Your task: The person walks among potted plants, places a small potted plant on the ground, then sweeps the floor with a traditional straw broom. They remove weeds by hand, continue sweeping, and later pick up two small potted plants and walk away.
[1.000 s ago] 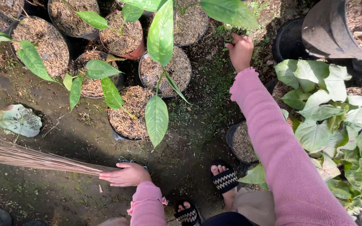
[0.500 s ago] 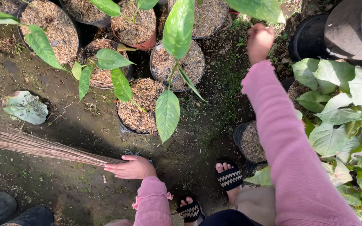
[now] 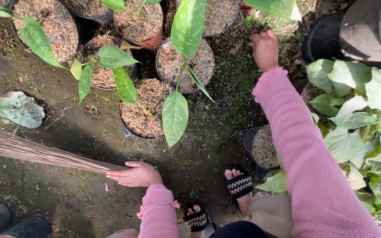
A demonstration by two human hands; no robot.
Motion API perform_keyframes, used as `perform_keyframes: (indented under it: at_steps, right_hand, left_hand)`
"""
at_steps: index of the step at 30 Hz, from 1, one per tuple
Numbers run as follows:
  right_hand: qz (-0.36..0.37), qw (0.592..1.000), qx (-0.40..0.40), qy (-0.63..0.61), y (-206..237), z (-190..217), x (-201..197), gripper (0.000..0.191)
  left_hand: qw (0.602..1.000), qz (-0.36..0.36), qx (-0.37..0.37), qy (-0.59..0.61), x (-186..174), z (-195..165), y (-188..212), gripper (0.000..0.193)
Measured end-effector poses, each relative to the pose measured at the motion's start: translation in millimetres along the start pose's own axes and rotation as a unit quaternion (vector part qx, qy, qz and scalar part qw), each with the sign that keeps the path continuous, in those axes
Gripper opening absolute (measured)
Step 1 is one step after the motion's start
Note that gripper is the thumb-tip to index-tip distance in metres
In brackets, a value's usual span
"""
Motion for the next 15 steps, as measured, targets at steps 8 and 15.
perform_keyframes:
  at_steps: [8,15]
  right_hand:
    - [-0.004,0.997,0.08,0.002,-7,-16,17,0.011]
    - [-0.022,1.0,0.004,-0.018,0,-31,-12,0.009]
  left_hand:
    - [1.0,0.001,-0.008,0.011,5,4,0,0.068]
    - [1.0,0.027,-0.012,-0.008,3,3,-1,0.069]
Point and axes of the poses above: each hand's wrist, its own y-axis away from the middle knuckle, its own x-axis out of the palm, z = x × y, the point moved 1 cm from there along -y, towards the middle knuckle, and after that the axes turned 5 degrees about -x, right-handed, at the moved point
